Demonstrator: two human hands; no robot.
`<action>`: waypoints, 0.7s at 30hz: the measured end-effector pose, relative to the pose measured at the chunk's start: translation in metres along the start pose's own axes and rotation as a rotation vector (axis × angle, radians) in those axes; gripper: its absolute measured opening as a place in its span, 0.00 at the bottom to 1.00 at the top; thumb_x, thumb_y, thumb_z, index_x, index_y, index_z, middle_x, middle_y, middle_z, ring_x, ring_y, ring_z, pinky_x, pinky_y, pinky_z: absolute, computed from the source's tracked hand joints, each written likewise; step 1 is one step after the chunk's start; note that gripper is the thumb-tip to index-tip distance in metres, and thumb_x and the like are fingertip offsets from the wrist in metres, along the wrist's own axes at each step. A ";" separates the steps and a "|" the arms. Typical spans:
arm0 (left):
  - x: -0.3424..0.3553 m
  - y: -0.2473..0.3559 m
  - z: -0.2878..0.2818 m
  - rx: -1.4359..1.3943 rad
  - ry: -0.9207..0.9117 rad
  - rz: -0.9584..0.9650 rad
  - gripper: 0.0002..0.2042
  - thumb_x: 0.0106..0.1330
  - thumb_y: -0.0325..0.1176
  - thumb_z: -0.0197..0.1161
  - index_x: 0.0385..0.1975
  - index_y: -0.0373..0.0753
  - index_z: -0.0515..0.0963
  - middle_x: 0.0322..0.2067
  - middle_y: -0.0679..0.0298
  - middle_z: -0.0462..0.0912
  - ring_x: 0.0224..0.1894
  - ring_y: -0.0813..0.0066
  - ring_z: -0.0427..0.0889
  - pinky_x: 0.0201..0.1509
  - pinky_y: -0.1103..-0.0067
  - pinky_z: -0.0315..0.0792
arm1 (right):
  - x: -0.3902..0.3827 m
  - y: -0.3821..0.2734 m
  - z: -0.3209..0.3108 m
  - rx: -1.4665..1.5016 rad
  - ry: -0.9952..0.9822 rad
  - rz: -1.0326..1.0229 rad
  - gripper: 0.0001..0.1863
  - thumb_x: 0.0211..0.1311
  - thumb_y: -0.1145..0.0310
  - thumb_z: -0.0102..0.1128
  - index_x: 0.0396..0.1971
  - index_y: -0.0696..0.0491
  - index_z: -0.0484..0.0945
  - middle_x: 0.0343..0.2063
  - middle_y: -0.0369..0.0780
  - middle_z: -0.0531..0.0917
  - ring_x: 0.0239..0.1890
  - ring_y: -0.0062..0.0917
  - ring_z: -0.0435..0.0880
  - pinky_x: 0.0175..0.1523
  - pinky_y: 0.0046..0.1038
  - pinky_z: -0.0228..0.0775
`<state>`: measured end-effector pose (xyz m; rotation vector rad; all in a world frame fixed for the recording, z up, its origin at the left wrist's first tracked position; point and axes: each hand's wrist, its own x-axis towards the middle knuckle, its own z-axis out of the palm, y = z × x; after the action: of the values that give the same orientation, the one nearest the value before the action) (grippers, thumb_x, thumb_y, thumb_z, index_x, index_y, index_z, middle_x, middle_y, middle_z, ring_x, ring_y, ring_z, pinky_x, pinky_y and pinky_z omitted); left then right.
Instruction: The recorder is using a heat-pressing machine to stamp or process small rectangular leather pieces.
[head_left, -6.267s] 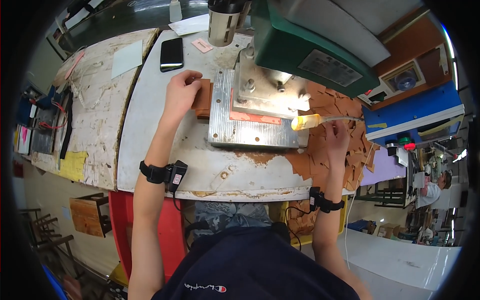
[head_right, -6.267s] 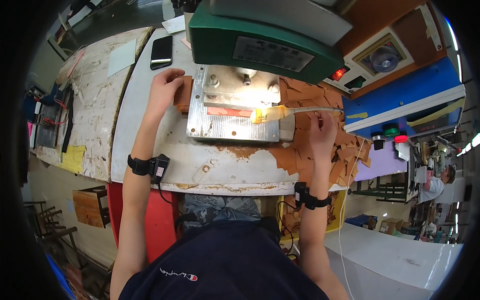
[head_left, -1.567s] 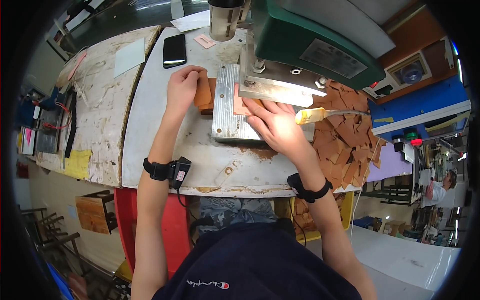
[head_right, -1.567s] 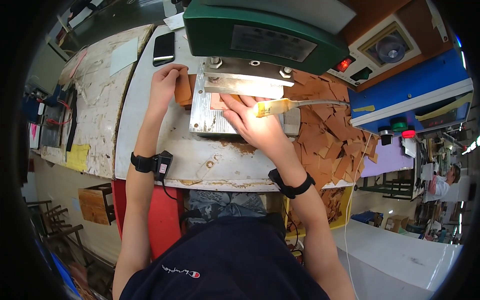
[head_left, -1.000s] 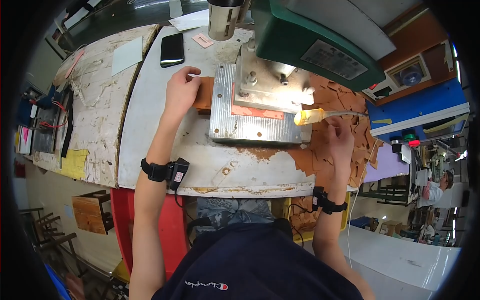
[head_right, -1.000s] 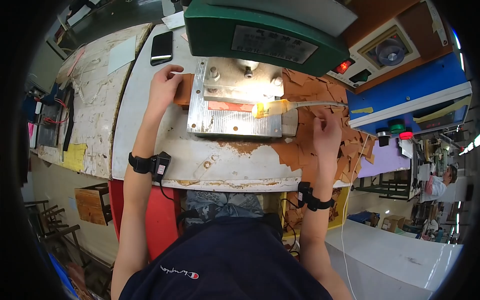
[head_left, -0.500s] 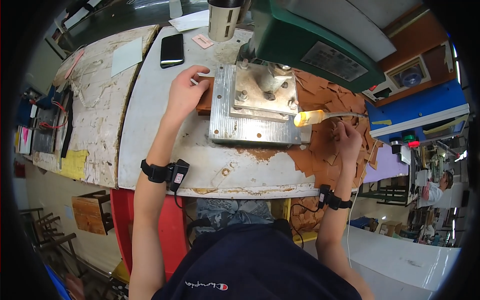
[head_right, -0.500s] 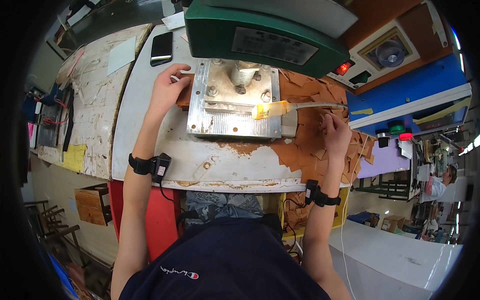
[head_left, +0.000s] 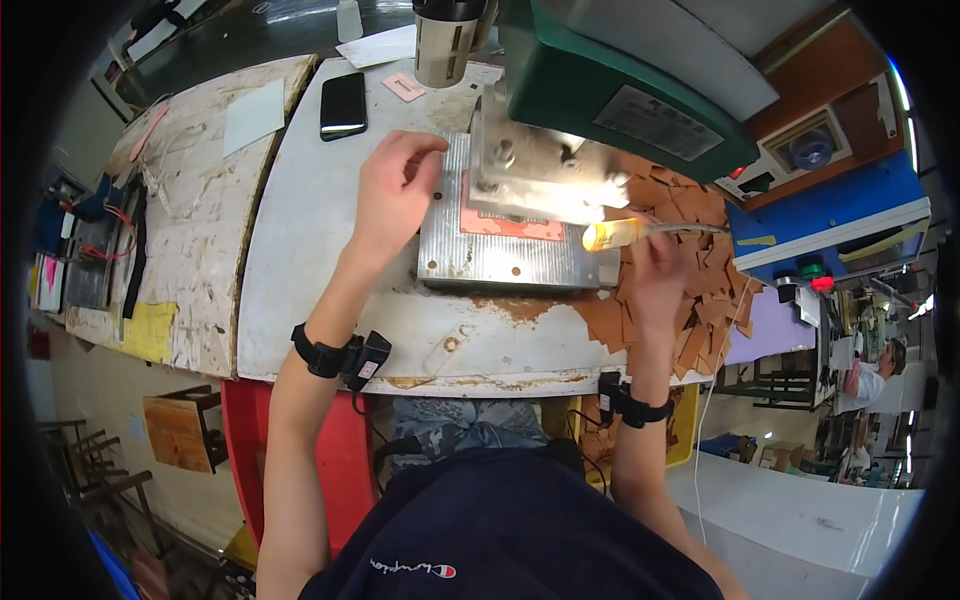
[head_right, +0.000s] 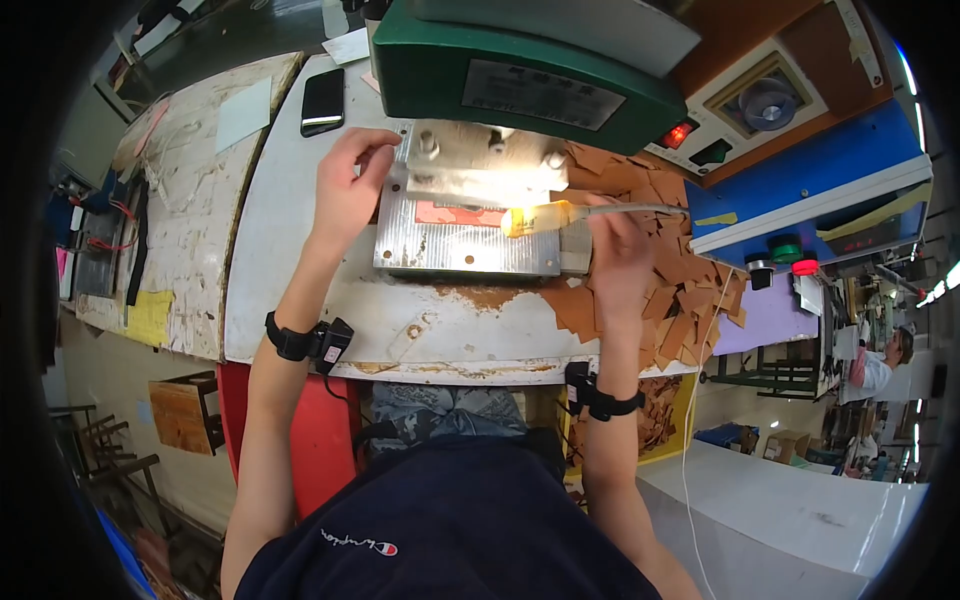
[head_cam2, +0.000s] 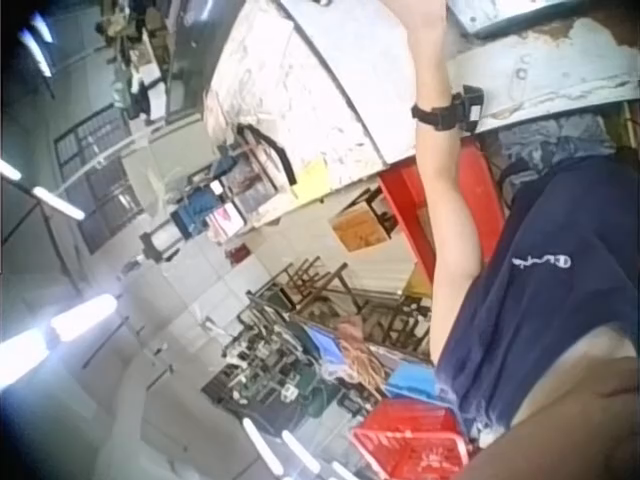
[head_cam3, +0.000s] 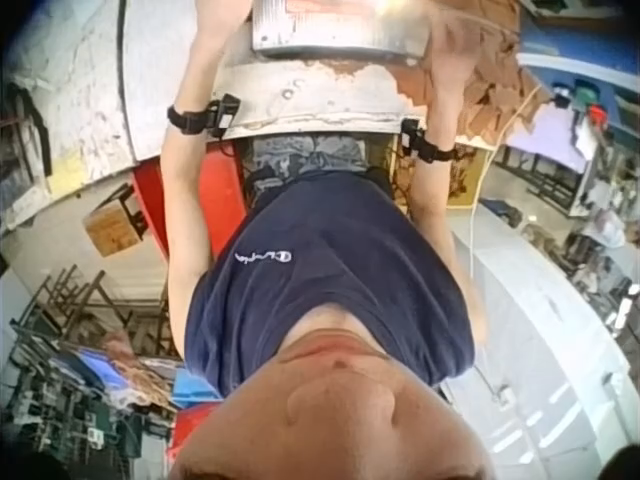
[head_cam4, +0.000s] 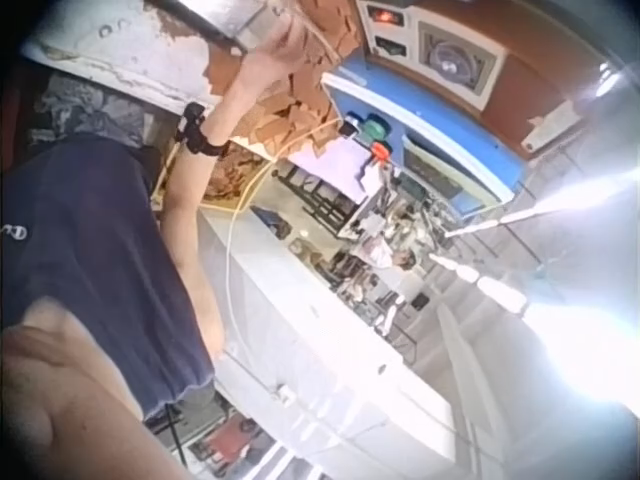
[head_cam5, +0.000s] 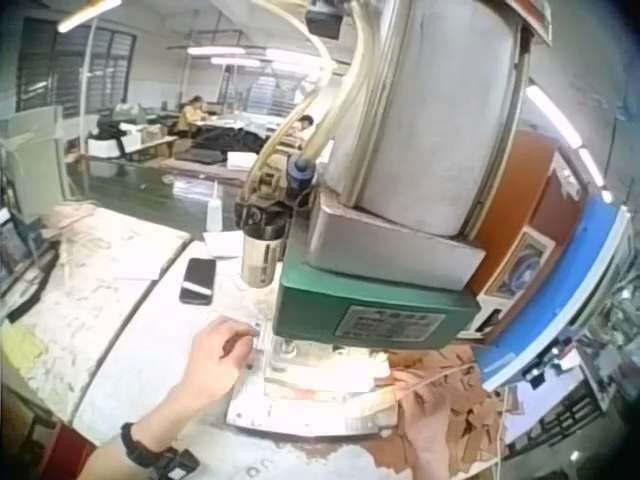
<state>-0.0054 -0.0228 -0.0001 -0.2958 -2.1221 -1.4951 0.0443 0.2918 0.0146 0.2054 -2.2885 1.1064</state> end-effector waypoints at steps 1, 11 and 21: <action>-0.003 0.004 0.003 -0.190 -0.059 -0.184 0.07 0.66 0.26 0.58 0.39 0.32 0.80 0.32 0.64 0.81 0.31 0.78 0.78 0.38 0.80 0.72 | 0.001 -0.003 0.009 0.014 -0.072 0.018 0.11 0.63 0.72 0.59 0.42 0.58 0.83 0.36 0.44 0.85 0.39 0.32 0.83 0.47 0.28 0.72; -0.007 0.030 0.028 -0.933 -0.280 -0.437 0.13 0.68 0.26 0.58 0.48 0.24 0.76 0.29 0.62 0.83 0.31 0.81 0.80 0.41 0.84 0.75 | -0.004 -0.038 0.064 -0.173 -0.295 -0.261 0.13 0.60 0.70 0.63 0.44 0.56 0.83 0.40 0.45 0.85 0.42 0.39 0.83 0.50 0.35 0.73; -0.004 0.035 0.023 -0.931 -0.274 -0.561 0.12 0.64 0.23 0.59 0.46 0.26 0.78 0.28 0.63 0.83 0.28 0.81 0.80 0.34 0.85 0.75 | -0.007 -0.044 0.028 -0.017 -0.667 -0.091 0.18 0.67 0.71 0.53 0.54 0.59 0.77 0.58 0.48 0.78 0.65 0.38 0.70 0.68 0.34 0.58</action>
<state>0.0072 0.0113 0.0208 -0.2358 -1.5952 -2.8712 0.0543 0.2412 0.0263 0.7615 -2.8218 1.0785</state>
